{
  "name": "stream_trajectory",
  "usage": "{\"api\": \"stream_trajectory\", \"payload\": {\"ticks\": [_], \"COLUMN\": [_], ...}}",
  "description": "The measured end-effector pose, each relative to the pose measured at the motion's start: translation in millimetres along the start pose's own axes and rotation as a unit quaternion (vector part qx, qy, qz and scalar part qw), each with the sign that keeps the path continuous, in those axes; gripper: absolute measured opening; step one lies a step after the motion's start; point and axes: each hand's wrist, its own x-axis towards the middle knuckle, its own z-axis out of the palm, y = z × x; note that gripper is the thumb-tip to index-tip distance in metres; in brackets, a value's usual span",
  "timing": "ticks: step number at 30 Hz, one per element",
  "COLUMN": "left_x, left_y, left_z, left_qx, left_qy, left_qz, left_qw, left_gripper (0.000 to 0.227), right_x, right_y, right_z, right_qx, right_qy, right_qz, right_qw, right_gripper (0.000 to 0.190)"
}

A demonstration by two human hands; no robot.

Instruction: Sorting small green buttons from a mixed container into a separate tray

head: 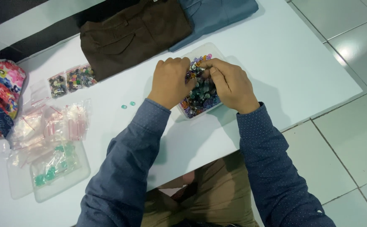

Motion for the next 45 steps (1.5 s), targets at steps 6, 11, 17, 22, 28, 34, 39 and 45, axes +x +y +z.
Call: {"api": "stream_trajectory", "payload": {"ticks": [6, 11, 17, 22, 28, 34, 39, 45], "left_x": [-11, -25, -28, -35, -30, -28, -37, -41], "left_y": [10, 9, 25, 28, 18, 2, -20, -11], "left_z": [-5, 28, 9, 29, 39, 1, 34, 21], "left_qx": [-0.008, 0.030, 0.088, 0.030, 0.067, -0.165, -0.271, -0.316], "left_qy": [-0.059, -0.102, 0.012, -0.043, -0.028, 0.036, 0.165, 0.185], "left_qz": [-0.020, -0.011, 0.012, 0.045, 0.041, -0.044, -0.014, -0.014], "left_qw": [0.998, 0.994, 0.996, 0.998, 0.997, 0.985, 0.948, 0.930], "left_gripper": [0.020, 0.031, 0.021, 0.018, 0.012, 0.014, 0.021, 0.022], "right_x": [-3, -4, -4, -5, -3, -4, 2, 9], "right_y": [13, 19, 20, 18, 15, 13, -3, 13], "right_z": [2, 4, 4, 2, 1, 2, 2, 24], "right_qx": [0.040, 0.051, 0.059, 0.066, 0.049, 0.030, -0.069, -0.275], "right_qy": [0.020, 0.021, 0.028, 0.013, 0.018, 0.024, -0.056, -0.159], "right_qz": [-0.016, -0.026, -0.028, -0.028, -0.032, -0.023, -0.006, 0.013], "right_qw": [0.999, 0.998, 0.997, 0.997, 0.998, 0.999, 0.996, 0.948], "right_gripper": [0.049, 0.053, 0.052, 0.054, 0.041, 0.036, 0.021, 0.039]}}
